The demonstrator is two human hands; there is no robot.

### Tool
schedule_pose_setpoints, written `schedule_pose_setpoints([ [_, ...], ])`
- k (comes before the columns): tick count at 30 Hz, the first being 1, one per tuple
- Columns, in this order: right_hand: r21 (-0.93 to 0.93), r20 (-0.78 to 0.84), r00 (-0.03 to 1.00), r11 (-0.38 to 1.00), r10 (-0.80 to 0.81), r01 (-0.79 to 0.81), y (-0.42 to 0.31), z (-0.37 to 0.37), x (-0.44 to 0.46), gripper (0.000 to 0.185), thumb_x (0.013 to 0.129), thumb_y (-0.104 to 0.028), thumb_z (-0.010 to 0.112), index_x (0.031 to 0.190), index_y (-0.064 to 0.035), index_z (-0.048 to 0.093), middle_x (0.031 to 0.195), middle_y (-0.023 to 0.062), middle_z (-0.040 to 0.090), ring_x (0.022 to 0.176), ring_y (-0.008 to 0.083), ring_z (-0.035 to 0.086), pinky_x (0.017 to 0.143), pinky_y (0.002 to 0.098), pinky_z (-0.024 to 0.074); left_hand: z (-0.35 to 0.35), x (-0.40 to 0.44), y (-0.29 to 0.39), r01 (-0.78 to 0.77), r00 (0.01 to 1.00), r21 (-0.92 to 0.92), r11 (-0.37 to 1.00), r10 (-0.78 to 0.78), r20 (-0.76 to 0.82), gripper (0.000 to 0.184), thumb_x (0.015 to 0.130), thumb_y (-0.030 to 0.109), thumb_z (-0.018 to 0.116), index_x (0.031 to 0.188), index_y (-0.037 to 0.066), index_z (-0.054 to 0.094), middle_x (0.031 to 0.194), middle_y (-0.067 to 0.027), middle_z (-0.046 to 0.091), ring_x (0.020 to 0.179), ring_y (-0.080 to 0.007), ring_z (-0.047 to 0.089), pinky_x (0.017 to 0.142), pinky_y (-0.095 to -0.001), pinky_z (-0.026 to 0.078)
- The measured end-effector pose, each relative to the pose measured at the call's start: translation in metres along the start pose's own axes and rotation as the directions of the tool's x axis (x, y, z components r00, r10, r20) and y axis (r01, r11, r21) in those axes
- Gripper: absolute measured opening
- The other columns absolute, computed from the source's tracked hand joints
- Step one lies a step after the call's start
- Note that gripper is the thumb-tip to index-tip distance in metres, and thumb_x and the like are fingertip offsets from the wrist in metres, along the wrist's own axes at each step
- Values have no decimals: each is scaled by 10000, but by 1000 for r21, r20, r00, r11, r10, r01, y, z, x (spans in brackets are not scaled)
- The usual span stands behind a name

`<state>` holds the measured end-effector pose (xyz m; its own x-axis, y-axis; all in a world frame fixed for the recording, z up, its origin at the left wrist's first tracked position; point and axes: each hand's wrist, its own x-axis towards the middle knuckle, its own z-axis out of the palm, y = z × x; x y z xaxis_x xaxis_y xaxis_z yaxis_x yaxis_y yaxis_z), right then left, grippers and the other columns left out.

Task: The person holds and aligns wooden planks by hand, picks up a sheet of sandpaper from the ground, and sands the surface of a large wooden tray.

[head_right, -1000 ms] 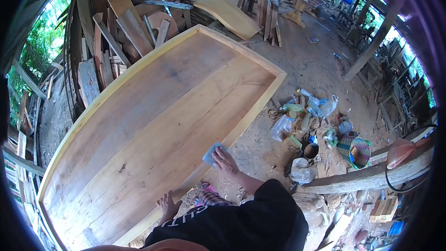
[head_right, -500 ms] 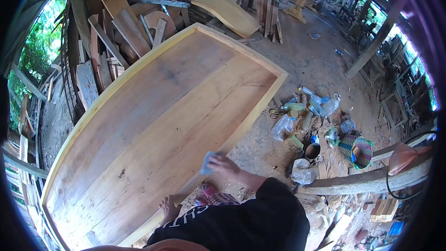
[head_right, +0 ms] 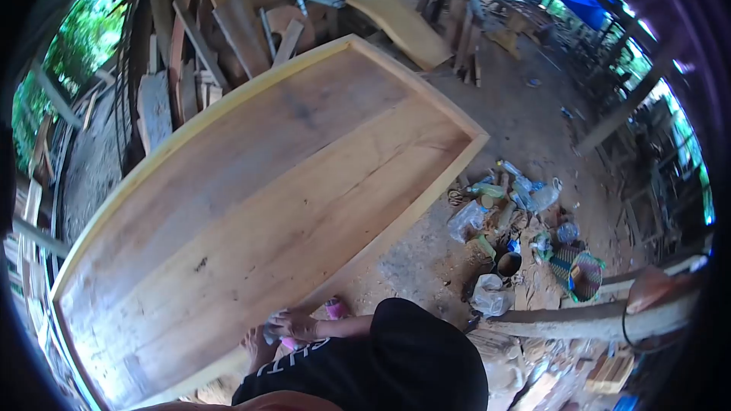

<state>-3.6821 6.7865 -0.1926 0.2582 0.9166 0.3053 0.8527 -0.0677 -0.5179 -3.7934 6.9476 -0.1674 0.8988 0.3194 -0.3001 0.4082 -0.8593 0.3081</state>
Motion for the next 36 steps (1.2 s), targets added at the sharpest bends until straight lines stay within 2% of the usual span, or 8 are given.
schedule_pose_setpoints([
  [16,-167,-163,984,985,-69,41,-17,16,21,304,738,-174,666,1039,-137,685,1158,91,581,1058,266,565,905,401,445,-16,-5,-78,-152,981,-43,987,156,119,689,628,445,787,1207,183,522,1130,-134,557,1070,-316,507,913,-503,294],
  [22,193,74,904,884,420,-426,-21,32,35,84,738,-117,633,667,-96,595,749,125,619,722,296,602,628,411,490,-24,-11,-128,-180,953,-51,982,187,240,696,629,482,790,1223,236,523,1184,-127,553,1142,-320,489,924,-540,319],
  [27,250,-134,845,842,518,-477,33,-114,-5,132,837,-205,603,853,-84,653,843,89,632,810,248,624,727,391,483,-28,-1,-137,-186,921,-111,976,213,326,742,606,398,831,1248,174,534,1216,-139,552,1186,-339,481,969,-525,375],
  [29,-214,-428,589,557,685,-803,-15,-262,-47,194,879,-226,539,970,-77,622,962,91,606,906,243,596,800,405,458,-33,-5,-138,-257,924,-238,936,311,224,686,644,375,801,1233,140,540,1170,-158,567,1138,-357,495,939,-483,401],
  [30,-556,-616,433,26,658,-831,-44,-331,-49,231,900,-236,507,1029,-73,606,1021,92,593,954,240,581,837,412,446,-31,-24,-148,-160,951,-234,959,214,225,686,644,375,801,1233,140,540,1170,-158,567,1138,-357,495,939,-483,401],
  [31,-586,-793,179,-649,582,-485,-86,-392,-58,270,920,-247,474,1087,-69,591,1081,93,580,1002,237,567,873,418,434,-28,-31,-150,-163,949,-174,971,203,241,673,645,374,798,1222,139,544,1162,-157,569,1129,-356,497,930,-484,403],
  [33,-357,-912,-143,-916,384,-181,-161,-468,-64,351,962,-268,410,1204,-62,560,1200,94,554,1099,232,538,946,432,409,-12,-10,-149,-220,947,-150,964,248,202,641,646,377,794,1188,137,550,1169,-145,561,1128,-352,494,917,-496,401],
  [36,-266,-942,319,-809,103,-524,-174,-384,-8,297,905,-163,479,1159,-33,563,1100,134,589,992,264,563,875,442,430,-11,-12,-145,-261,941,-143,955,285,183,669,623,386,794,1200,168,537,1137,-137,544,1123,-350,480,904,-506,387],
])
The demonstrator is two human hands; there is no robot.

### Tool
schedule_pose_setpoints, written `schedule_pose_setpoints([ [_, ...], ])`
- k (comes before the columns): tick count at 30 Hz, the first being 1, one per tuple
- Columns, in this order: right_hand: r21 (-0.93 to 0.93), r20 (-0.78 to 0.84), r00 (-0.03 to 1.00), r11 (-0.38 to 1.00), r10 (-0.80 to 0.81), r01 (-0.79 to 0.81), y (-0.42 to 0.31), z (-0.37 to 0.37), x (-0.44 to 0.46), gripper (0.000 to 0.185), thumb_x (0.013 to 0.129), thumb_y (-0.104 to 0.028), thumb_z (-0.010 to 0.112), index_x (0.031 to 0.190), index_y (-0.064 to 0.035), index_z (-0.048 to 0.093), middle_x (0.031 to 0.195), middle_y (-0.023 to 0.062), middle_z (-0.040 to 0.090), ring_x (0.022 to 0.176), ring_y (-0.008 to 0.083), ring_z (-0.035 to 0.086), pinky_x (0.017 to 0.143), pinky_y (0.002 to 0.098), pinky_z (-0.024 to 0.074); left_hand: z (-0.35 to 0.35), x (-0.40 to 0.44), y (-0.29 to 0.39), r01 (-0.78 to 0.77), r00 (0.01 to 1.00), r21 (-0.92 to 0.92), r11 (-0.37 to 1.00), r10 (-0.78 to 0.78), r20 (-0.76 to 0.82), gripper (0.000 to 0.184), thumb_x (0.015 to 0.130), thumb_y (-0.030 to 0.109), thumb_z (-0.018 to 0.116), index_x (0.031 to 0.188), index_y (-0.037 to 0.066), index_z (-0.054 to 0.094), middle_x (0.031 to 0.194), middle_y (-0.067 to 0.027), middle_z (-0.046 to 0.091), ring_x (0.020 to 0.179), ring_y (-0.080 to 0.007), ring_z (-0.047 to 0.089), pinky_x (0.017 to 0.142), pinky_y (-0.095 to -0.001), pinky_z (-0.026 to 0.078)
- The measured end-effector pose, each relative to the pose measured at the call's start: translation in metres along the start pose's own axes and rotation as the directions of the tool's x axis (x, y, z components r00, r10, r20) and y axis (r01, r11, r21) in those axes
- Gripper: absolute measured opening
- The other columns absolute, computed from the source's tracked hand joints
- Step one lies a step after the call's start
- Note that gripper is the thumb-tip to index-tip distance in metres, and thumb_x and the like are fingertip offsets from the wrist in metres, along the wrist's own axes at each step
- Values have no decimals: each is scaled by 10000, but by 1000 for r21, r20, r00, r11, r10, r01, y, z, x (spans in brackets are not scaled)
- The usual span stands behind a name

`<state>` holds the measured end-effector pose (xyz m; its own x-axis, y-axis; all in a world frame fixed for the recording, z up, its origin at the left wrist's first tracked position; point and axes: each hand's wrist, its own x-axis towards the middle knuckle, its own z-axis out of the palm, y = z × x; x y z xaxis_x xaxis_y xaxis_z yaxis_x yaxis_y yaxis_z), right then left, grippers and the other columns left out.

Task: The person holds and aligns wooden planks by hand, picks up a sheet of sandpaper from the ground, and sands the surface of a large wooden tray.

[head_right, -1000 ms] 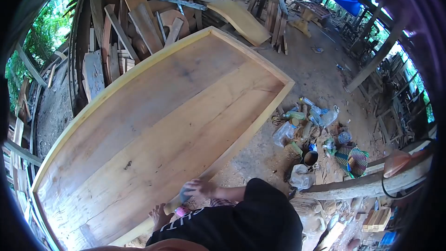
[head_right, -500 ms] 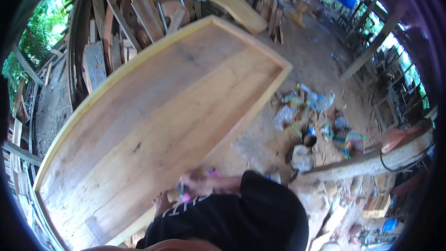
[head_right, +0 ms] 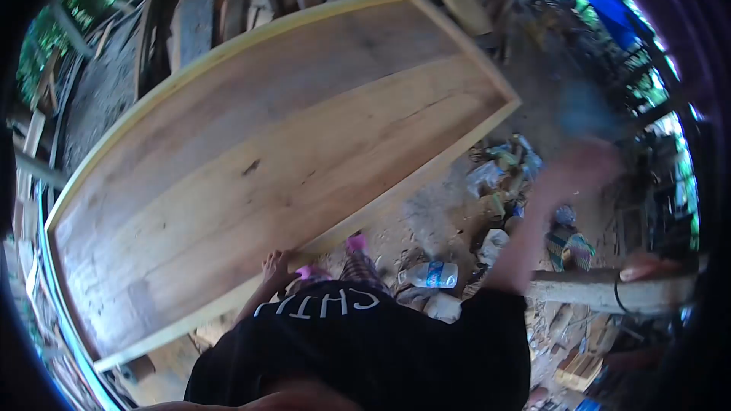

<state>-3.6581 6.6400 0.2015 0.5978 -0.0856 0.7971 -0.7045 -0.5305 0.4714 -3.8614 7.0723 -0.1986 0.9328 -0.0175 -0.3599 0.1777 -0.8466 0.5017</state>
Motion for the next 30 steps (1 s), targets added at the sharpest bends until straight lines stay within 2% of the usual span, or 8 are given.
schedule_pose_setpoints([
  [1,366,-70,988,918,-134,151,-43,-3,-41,274,883,-124,512,1132,-25,571,1057,140,603,945,273,572,838,442,441,3,5,-3,-20,1000,-15,1000,20,-16,687,613,398,796,1206,171,532,1131,-145,540,1121,-349,478,904,-504,382],
  [3,837,-154,895,426,-420,344,-129,-1,-138,243,838,-47,577,1078,-9,585,969,151,629,851,291,590,763,442,464,7,11,-5,-53,999,33,998,52,8,708,608,421,792,1212,164,526,1147,-160,533,1123,-349,486,909,-503,372],
  [4,912,-289,936,-354,-201,206,-166,-21,-168,180,843,-21,554,1019,-28,588,924,143,618,838,297,584,754,415,463,0,16,1,-78,997,32,996,78,-18,708,608,421,792,1212,164,526,1147,-160,533,1123,-349,486,909,-503,372],
  [5,896,-293,819,-441,-493,55,-188,-9,-221,172,833,14,546,991,-38,586,983,128,615,921,310,573,776,425,453,-5,12,3,-56,997,52,997,53,51,714,613,419,788,1224,166,519,1144,-162,536,1121,-347,492,911,-506,369],
  [8,900,-415,622,-398,-664,176,-201,-2,-341,189,811,-64,602,994,-30,571,1153,147,596,1149,329,523,975,426,397,-18,9,8,-14,992,74,997,4,130,718,623,423,782,1242,175,515,1139,-157,543,1120,-342,502,918,-511,364],
  [15,881,-446,444,-468,-777,66,-179,-27,-364,476,856,-259,608,1253,-51,450,1378,140,423,1346,313,321,1112,432,260,-30,0,16,9,997,61,998,-13,72,694,642,455,771,1255,227,537,1123,-144,554,1088,-327,523,917,-516,351],
  [24,839,-540,434,-506,-722,202,-209,42,-345,560,706,-64,645,1240,-57,476,1413,137,365,1345,310,310,1103,418,291,-39,-8,25,48,999,111,993,-50,21,673,651,454,773,1246,238,545,1108,-129,556,1092,-324,501,912,-524,329],
  [30,810,-584,295,-520,-756,270,-209,54,-329,548,727,-49,633,1251,-70,474,1429,137,349,1369,296,282,1114,428,277,-25,-9,21,48,998,138,989,-42,-46,703,612,380,812,1242,248,529,1072,-110,541,1048,-309,507,845,-489,342],
])
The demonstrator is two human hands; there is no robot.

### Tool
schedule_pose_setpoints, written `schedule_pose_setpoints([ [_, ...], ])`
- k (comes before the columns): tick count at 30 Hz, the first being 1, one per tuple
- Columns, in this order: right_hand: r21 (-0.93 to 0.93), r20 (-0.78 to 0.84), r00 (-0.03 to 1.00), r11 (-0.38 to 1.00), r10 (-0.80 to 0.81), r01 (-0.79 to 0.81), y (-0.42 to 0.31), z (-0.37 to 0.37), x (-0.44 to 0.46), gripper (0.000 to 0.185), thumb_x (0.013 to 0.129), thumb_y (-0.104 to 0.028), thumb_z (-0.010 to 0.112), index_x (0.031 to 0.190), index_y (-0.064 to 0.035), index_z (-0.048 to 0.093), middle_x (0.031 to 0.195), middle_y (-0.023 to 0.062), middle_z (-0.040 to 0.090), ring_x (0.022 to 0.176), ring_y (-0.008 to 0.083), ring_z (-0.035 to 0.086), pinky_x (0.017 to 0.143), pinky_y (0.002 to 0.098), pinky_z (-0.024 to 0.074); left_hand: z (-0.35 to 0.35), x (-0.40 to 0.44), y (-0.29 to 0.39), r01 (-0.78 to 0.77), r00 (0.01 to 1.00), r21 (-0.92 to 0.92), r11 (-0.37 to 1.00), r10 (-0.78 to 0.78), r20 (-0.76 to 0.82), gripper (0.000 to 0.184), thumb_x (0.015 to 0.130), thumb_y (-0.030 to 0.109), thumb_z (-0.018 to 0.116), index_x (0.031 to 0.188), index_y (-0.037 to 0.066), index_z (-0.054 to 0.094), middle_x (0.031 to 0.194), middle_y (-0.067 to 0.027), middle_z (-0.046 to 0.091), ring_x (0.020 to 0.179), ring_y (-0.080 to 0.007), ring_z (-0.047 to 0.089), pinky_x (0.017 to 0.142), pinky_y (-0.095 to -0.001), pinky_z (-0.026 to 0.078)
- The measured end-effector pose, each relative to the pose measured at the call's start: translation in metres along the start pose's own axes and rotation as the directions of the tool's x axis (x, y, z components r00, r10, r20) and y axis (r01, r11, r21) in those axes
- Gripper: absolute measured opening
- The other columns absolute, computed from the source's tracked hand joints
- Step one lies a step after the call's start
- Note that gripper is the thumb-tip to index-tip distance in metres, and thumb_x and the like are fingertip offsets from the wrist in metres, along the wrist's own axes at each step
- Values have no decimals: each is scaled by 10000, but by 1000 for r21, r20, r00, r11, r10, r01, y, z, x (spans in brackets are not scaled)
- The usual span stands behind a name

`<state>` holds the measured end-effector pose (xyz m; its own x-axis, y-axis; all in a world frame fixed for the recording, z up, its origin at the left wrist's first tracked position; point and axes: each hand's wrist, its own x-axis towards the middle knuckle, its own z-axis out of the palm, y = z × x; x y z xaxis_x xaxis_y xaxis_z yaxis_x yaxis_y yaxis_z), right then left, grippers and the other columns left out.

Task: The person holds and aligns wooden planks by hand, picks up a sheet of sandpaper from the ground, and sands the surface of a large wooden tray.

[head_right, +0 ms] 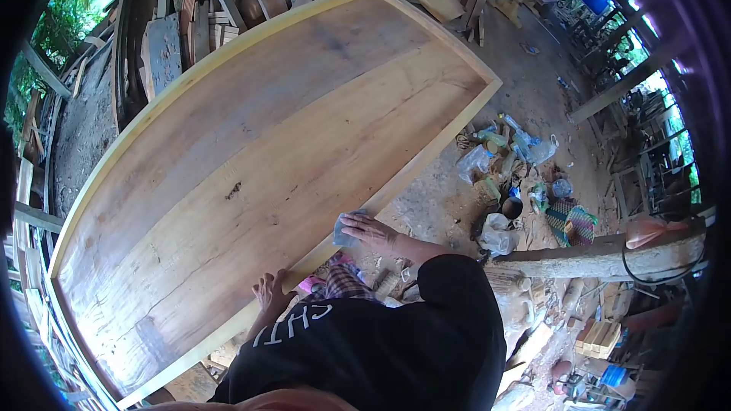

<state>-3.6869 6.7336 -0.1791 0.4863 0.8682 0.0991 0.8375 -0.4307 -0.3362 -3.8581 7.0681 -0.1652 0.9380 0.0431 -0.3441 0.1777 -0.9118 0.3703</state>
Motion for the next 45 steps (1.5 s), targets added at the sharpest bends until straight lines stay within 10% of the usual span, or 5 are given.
schedule_pose_setpoints([
  [17,238,174,858,866,-484,440,-151,63,121,566,825,-131,504,1384,-142,417,1483,139,301,1367,348,283,1106,491,230,17,-50,18,618,744,-42,785,-601,-292,803,708,237,727,1412,217,341,1438,-144,321,1343,-370,269,1057,-563,202],
  [28,-89,369,854,900,-368,426,16,-11,38,725,818,-107,523,1477,-205,236,1532,121,211,1387,392,224,1115,529,204,40,-88,2,742,438,-392,543,-836,-330,854,809,417,654,1487,176,192,1546,-114,163,1417,-324,165,1075,-563,185],
  [33,-9,287,772,804,-567,594,-96,63,111,777,809,-140,546,1489,-178,173,1519,148,208,1318,398,324,1074,507,280,49,-107,-13,670,429,-442,596,-797,-425,686,895,458,516,1458,145,282,1528,-124,215,1405,-328,193,1077,-537,195],
  [38,56,391,690,764,-609,642,-255,134,195,766,827,-141,542,1485,-130,151,1490,201,217,1103,393,474,960,501,388,38,-136,-44,515,58,-799,310,-943,-328,627,912,438,496,1432,130,329,1476,-137,308,1349,-350,286,1078,-468,244],
  [45,576,290,778,751,-557,323,-390,188,298,420,945,-215,464,1303,3,434,1064,224,555,905,370,562,816,432,457,30,-193,-139,510,-77,-843,172,-967,-244,668,917,452,500,1429,70,306,1436,-190,338,1308,-372,330,1073,-459,272],
])
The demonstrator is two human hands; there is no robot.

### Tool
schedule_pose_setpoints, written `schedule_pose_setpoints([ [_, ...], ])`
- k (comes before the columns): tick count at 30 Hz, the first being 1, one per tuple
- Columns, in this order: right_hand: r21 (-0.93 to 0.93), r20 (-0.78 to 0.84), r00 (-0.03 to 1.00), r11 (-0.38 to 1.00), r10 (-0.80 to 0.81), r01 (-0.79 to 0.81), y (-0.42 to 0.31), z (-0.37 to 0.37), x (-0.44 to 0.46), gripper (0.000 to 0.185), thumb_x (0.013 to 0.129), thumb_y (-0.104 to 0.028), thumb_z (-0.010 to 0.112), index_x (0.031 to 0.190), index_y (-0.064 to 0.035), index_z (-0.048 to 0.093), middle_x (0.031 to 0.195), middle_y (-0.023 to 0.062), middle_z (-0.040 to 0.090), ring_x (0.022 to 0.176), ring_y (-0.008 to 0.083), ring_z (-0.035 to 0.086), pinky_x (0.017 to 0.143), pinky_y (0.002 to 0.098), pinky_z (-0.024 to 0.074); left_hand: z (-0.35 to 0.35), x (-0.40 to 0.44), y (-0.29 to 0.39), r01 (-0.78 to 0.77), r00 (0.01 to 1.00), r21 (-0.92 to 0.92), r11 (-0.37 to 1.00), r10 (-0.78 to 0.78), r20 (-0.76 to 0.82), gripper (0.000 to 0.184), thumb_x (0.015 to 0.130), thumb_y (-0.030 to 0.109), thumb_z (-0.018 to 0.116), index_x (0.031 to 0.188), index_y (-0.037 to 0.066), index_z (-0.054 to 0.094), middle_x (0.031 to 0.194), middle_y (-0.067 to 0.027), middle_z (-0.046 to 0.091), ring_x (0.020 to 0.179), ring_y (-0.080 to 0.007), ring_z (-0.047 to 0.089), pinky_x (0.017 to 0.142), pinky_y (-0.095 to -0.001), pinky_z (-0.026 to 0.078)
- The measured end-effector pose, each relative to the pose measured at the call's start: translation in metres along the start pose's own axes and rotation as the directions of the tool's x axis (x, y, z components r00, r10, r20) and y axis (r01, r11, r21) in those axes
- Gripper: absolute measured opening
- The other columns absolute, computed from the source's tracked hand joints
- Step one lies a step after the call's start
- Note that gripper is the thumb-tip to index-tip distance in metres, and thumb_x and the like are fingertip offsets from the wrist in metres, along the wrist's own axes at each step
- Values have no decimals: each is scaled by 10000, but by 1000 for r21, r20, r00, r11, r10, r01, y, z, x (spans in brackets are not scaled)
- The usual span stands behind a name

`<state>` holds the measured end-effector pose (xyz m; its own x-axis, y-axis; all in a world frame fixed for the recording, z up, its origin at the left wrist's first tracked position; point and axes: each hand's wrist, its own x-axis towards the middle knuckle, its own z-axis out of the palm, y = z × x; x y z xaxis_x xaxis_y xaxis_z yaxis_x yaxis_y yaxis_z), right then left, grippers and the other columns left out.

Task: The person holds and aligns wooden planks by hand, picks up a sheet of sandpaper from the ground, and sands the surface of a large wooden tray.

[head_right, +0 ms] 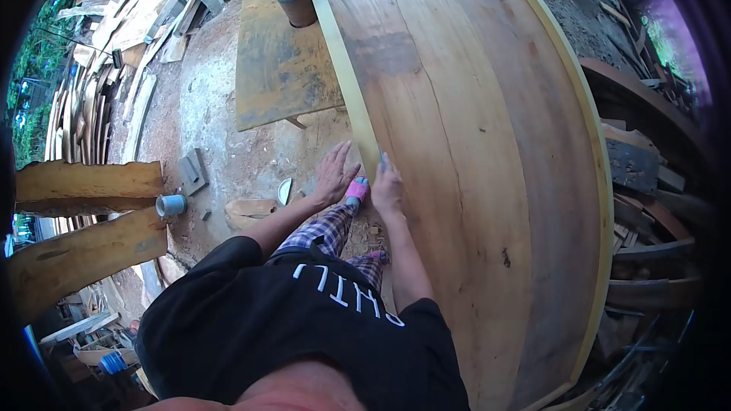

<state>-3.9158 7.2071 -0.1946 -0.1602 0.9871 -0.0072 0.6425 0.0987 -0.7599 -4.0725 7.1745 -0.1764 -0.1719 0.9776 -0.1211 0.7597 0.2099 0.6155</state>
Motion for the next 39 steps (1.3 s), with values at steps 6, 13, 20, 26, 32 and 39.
schedule_pose_setpoints([
  [6,-17,-681,663,898,312,-440,123,-145,-29,370,1000,-227,390,1032,71,606,972,222,641,819,326,611,749,423,468,-16,130,-12,107,983,-89,990,-119,-140,778,894,467,535,1428,-15,237,1437,-225,313,1337,-358,299,1094,-439,257],
  [13,-543,-464,868,719,175,-435,141,-83,-34,487,865,-108,556,1338,-34,467,1384,205,428,1287,424,359,1073,493,294,5,237,-7,294,912,-99,951,-310,-270,896,834,499,602,1488,117,124,1469,-274,180,1335,-443,240,1062,-539,241],
  [20,-522,23,989,842,-147,137,93,-36,102,545,866,-100,500,1401,-157,413,1483,145,314,1369,394,263,1103,524,240,5,241,-5,253,922,32,967,-231,-310,931,784,363,691,1482,106,130,1417,-355,187,1293,-493,276,1083,-496,241],
  [26,-364,-794,560,552,237,-750,298,-178,48,405,953,-259,374,1286,-51,473,1247,245,479,1143,397,461,981,505,361,5,241,-1,277,912,33,960,-252,-324,889,809,312,661,1487,125,118,1417,-341,171,1311,-471,252,1088,-466,240],
  [32,-379,-423,906,908,0,-177,74,-26,191,593,851,-304,569,1408,-207,390,1461,213,310,1351,448,263,1093,563,226,2,239,3,298,910,7,954,-282,-304,850,862,453,588,1482,86,137,1414,-350,184,1339,-477,199,1105,-479,207],
  [39,-488,-168,967,868,-194,89,145,-68,245,520,912,-281,512,1410,-231,370,1457,219,316,1329,426,315,1070,548,268,4,241,2,278,914,4,961,-263,-309,842,879,515,535,1472,50,160,1408,-347,183,1323,-477,215,1099,-486,204],
])
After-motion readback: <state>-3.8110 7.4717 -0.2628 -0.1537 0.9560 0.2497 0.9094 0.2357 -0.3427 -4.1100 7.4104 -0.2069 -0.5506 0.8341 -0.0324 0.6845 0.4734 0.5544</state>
